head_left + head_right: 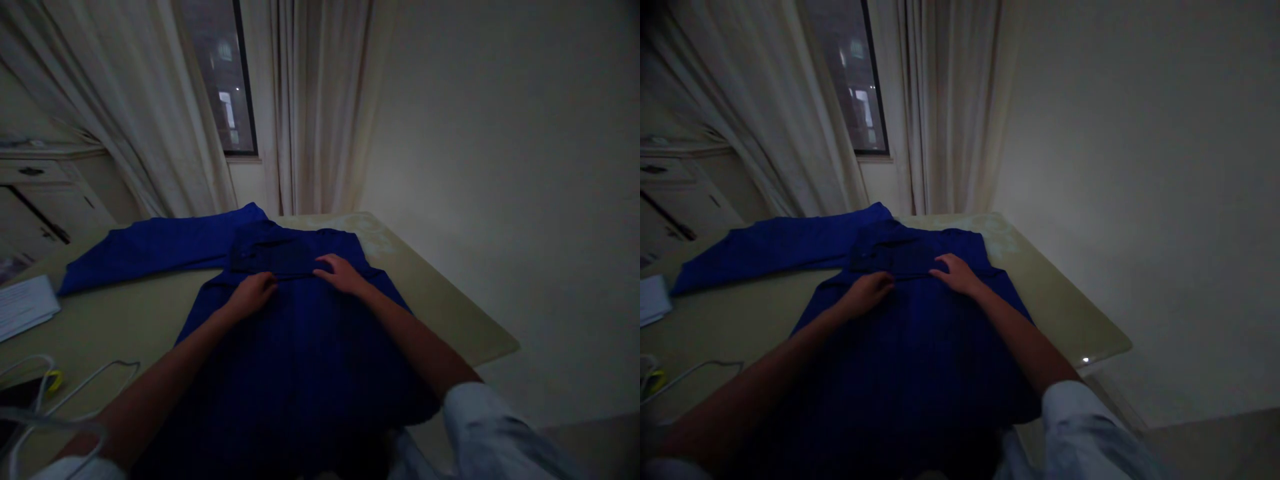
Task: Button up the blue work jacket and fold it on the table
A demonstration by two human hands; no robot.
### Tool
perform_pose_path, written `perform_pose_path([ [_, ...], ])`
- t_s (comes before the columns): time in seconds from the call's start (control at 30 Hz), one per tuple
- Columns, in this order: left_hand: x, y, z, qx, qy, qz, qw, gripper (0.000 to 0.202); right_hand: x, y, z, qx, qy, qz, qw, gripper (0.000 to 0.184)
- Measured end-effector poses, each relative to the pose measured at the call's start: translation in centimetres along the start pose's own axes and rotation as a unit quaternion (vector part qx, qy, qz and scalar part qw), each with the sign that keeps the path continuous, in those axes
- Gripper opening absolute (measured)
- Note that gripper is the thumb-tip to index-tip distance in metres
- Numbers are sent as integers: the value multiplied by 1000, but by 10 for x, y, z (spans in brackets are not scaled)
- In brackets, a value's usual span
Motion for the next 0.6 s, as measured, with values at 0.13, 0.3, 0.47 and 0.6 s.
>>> perform_pose_path([
  [0.13,30,-27,-9,-4,-113,-58,992,23,79,-48,27,-5,145,34,989,50],
  [0.3,39,-18,-12,20,-164,-106,981,21,88,-71,25,40,155,9,987,34],
  [0.47,40,-16,-9,13,-165,-98,981,20,-36,-60,-36,136,34,-243,960,41],
  [0.6,40,-16,-9,4,-184,-92,978,23,-151,19,-131,275,63,-413,866,58],
])
Point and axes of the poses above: each hand's wrist, its own y-axis away from the middle knuckle, its own x-axis out of the palm, z = x × y, the point moved 8 cm from there along -y, towards the middle knuckle, and after that the axes turned 6 degrees about x, right-handed, at the moved point
